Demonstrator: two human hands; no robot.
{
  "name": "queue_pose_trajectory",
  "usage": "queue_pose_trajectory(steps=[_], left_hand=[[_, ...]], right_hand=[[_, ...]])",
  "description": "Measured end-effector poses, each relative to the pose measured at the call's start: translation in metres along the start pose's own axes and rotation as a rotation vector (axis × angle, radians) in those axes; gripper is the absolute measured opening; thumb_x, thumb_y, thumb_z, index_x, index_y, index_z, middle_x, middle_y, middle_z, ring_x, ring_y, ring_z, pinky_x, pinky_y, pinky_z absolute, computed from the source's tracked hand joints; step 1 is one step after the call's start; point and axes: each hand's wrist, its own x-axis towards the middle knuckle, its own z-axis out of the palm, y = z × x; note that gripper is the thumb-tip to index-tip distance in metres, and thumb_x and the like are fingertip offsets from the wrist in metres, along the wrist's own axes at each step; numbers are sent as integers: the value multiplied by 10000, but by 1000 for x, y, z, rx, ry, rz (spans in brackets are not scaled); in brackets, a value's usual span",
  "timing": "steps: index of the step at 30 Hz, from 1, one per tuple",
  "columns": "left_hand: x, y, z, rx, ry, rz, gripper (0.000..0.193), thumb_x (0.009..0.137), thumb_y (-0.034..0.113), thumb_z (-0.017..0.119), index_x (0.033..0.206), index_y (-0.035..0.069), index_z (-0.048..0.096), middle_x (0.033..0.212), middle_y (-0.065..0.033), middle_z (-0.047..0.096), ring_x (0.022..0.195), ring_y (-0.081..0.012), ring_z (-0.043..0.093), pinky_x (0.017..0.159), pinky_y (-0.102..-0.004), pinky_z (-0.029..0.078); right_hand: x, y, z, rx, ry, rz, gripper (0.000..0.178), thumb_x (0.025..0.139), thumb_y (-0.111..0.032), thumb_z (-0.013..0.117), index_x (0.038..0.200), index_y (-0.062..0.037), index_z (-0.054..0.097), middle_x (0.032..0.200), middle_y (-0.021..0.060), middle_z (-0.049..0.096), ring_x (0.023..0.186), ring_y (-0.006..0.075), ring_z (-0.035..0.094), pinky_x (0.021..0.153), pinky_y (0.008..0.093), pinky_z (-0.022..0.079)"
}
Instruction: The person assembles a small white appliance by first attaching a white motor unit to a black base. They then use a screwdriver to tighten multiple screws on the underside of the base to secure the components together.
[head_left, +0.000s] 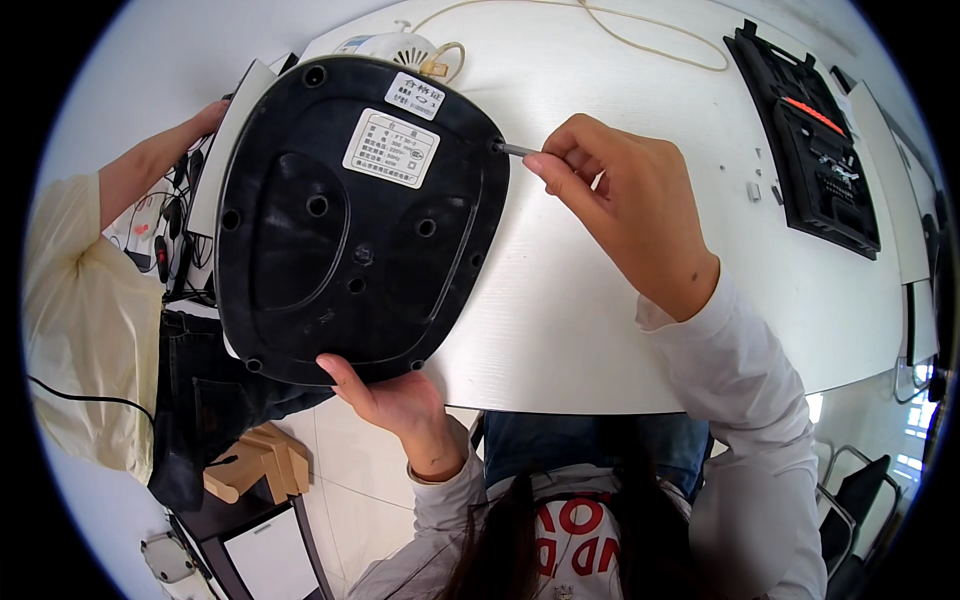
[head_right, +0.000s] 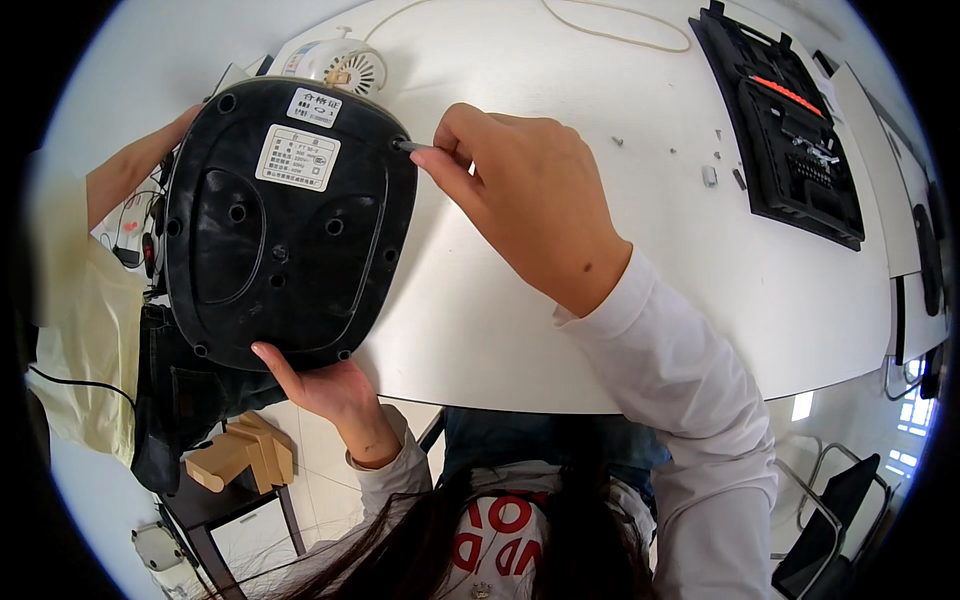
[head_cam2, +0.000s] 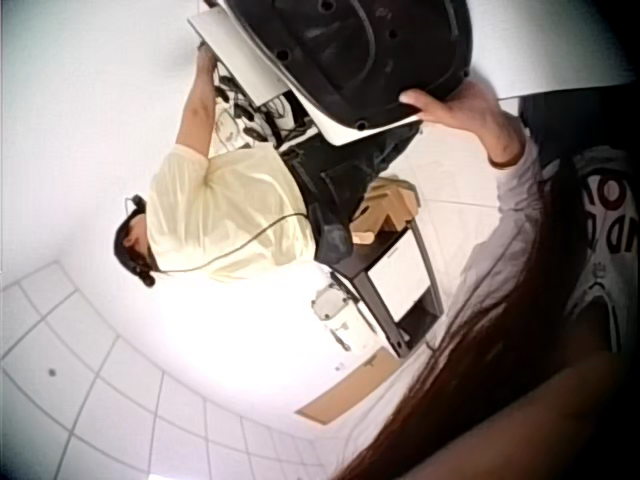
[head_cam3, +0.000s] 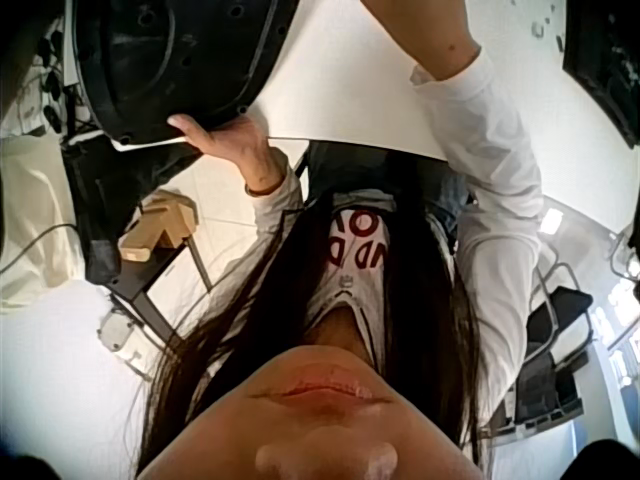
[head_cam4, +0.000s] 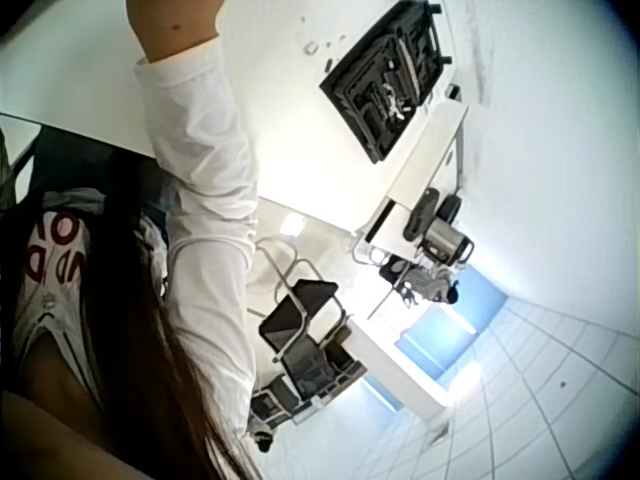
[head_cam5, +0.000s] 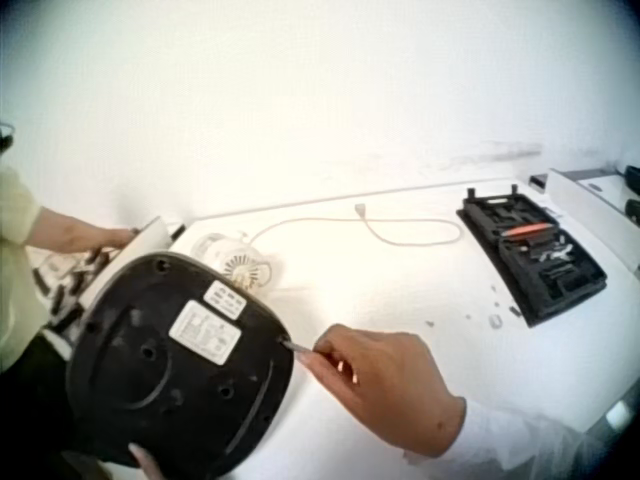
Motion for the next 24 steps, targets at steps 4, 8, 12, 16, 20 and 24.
queue_pose_trajectory(steps=[4,8,12,16,20,24], left_hand=[[0,0,-1,3,-1,1,580,864,359,585,1312,45,394,1325,-61,440,1161,-211,459,984,-319,345],[0,0,-2,23,0,13,590,863,367,583,1318,46,385,1332,-62,432,1171,-212,449,989,-323,335],[0,-1,-2,27,-4,12,597,859,370,588,1319,48,384,1334,-64,428,1178,-219,440,993,-331,328],[1,0,-3,24,-7,13,600,857,370,590,1320,49,384,1336,-65,424,1180,-224,437,995,-335,326],[0,0,-2,25,-6,13,600,856,369,591,1319,47,385,1339,-64,421,1181,-227,436,995,-338,325],[1,0,-3,29,0,13,601,858,368,590,1321,47,381,1341,-62,418,1184,-228,433,1000,-340,321]], right_hand=[[0,4,2,36,51,-42,149,811,-178,633,768,-55,560,662,59,607,558,207,584,505,288,431],[0,5,3,56,93,-85,84,788,-128,649,815,-78,588,728,52,620,585,199,591,516,278,437],[-1,8,3,67,96,-121,78,784,-105,648,848,-96,606,749,48,623,598,201,596,529,278,445],[-1,8,3,89,83,-122,74,787,-92,643,851,-88,607,741,51,636,614,208,611,546,270,462],[-2,9,4,204,55,-94,64,797,-64,631,855,-70,604,737,62,651,648,212,634,595,256,499],[-1,6,6,358,30,-7,48,813,-47,616,853,-35,592,740,66,656,684,189,650,645,252,521]])
